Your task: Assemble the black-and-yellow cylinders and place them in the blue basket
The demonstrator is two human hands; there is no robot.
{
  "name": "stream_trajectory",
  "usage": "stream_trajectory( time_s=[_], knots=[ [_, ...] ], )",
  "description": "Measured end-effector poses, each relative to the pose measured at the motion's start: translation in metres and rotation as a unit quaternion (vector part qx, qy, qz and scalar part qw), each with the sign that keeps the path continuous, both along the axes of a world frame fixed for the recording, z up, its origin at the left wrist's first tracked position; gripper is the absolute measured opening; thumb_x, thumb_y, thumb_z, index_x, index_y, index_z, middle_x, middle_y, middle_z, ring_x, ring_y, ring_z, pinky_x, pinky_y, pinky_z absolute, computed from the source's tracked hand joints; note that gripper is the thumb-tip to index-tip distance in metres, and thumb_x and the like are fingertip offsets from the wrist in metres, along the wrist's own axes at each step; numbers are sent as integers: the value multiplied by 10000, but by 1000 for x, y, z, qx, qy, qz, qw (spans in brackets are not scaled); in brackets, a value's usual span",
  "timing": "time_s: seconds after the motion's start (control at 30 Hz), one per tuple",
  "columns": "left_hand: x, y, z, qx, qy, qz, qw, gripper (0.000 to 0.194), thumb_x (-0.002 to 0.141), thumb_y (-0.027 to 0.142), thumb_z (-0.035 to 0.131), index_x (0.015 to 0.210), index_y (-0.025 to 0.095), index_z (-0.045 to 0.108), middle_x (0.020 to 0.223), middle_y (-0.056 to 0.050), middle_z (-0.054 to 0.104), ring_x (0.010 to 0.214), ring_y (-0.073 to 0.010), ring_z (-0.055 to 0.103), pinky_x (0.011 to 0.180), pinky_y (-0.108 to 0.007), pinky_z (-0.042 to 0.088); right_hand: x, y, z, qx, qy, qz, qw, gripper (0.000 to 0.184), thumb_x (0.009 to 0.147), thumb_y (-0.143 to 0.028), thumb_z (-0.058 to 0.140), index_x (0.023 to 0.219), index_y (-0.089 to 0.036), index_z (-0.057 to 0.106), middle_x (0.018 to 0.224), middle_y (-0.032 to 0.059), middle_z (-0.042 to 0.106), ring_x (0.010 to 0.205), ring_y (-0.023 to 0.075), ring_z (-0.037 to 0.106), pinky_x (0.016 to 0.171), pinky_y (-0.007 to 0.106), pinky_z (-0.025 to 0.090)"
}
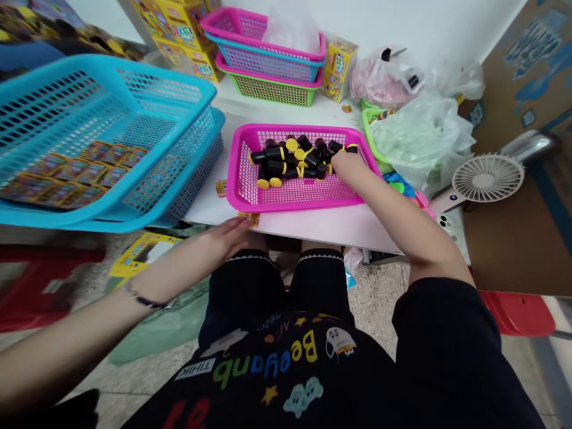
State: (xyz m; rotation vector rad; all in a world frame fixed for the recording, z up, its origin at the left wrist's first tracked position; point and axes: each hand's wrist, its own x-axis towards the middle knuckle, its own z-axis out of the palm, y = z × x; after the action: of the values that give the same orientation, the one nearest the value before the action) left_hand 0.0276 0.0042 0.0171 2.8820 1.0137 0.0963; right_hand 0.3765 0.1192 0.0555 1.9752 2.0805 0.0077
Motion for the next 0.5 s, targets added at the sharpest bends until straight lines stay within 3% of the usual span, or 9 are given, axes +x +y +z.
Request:
stream_trajectory(
  time_s=[0.07,0.13,0.23,0.33,0.4,0.5],
  knots=[
    [3,9,-22,18,27,41,999,494,1019,31,385,1438,15,646,1534,-283,599,1451,-354,614,1212,-520,528,4,-2,-1,-8,-17,10,1000,237,842,-114,718,1061,-131,807,1037,200,812,1045,356,763,865,417,582],
    [2,14,-35,25,29,59,998,540,977,-33,353,1426,-13,651,1519,-303,600,1440,-368,619,1216,-521,528,8,-3,-1,-24,-26,21,999,253,819,-98,739,1059,-133,810,1037,187,813,1032,352,762,871,425,583],
    [1,13,-40,25,35,47,998,571,940,-76,334,1392,-15,677,1485,-305,626,1414,-368,641,1202,-520,545,13,-10,6,-24,2,45,999,308,791,-161,794,1098,-174,812,1041,128,817,1010,326,758,899,423,589],
    [-2,11,-35,10,33,42,999,546,949,-62,347,1374,-10,687,1476,-302,638,1395,-364,657,1174,-502,570,12,-32,17,76,126,57,987,306,850,-270,776,1149,-209,796,1011,84,815,950,275,754,909,412,604],
    [-5,13,-32,-8,14,45,999,519,971,-29,363,1358,36,703,1469,-272,660,1346,-353,697,1121,-488,606,3,-56,22,166,237,65,955,307,878,-326,769,1164,-216,783,1023,70,812,907,245,751,889,411,627],
    [-11,17,-31,-41,-40,69,996,394,1028,91,439,1264,134,753,1334,-182,765,1150,-323,792,980,-443,666,-18,-99,22,266,381,87,881,322,885,-380,788,1170,-232,761,1102,47,807,917,207,751,865,398,655]
  ],
)
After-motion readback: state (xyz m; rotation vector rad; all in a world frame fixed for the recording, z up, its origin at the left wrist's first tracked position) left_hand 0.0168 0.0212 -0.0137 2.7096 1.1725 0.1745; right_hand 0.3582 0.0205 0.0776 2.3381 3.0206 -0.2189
